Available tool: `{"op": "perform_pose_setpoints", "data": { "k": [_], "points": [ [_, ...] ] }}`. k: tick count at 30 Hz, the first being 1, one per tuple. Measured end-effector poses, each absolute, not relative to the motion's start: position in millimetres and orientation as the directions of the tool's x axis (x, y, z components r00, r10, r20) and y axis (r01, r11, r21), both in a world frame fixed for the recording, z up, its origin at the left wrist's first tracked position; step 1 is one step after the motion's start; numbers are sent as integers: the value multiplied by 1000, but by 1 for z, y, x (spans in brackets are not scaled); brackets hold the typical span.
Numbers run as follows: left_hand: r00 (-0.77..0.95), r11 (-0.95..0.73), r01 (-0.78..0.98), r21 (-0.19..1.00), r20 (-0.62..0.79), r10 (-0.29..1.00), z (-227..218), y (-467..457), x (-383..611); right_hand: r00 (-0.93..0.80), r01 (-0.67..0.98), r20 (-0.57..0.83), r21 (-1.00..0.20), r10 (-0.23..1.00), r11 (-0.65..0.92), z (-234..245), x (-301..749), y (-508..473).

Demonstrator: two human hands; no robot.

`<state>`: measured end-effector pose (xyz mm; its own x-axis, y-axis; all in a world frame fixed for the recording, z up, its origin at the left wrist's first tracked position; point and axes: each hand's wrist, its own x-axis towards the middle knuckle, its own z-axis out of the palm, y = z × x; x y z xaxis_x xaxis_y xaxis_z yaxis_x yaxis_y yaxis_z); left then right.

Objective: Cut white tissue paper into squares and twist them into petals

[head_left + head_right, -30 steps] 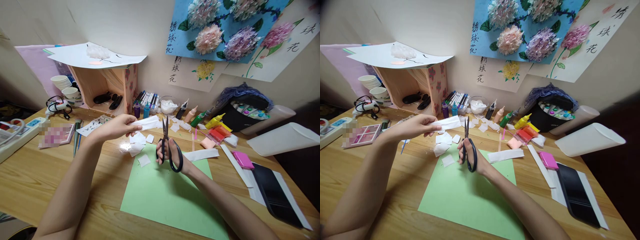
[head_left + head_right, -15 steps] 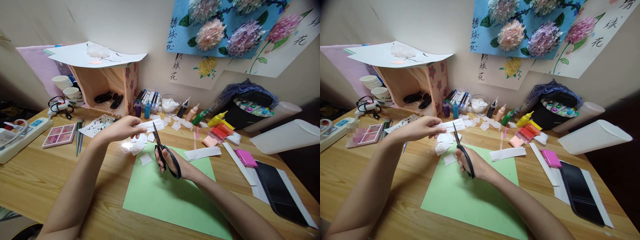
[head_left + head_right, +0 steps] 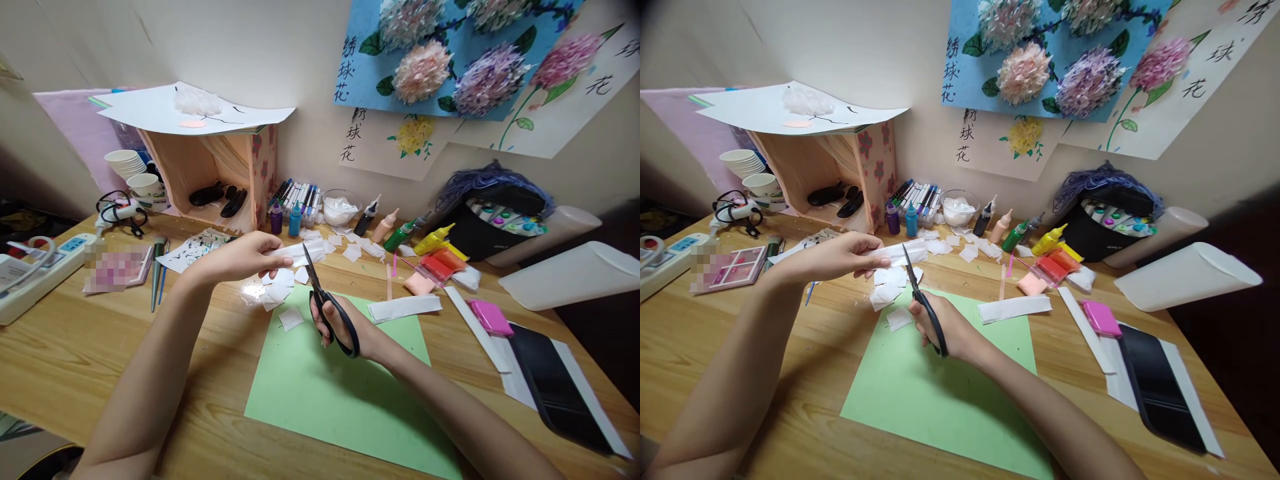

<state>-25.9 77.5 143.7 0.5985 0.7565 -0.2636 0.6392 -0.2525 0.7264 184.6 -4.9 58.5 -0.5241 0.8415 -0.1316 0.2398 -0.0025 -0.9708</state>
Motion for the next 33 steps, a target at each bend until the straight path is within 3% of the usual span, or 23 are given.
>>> {"op": "perform_pose_setpoints", "data": {
  "k": [10,17,26,33],
  "points": [
    [597,-265,647,715,-258,760,145,77,-28,-454,233,-132,-972,881,-25,55,182,-6],
    [636,-262,642,721,-310,707,143,77,-26,-487,220,-140,-975,862,-33,57,181,-7],
    [608,-268,672,690,-309,731,145,78,-31,-496,220,-129,-975,859,-19,61,183,-9],
    [640,-243,629,738,-314,701,149,75,-30,-536,224,-123,-975,835,1,67,184,-10]
  ]
}}
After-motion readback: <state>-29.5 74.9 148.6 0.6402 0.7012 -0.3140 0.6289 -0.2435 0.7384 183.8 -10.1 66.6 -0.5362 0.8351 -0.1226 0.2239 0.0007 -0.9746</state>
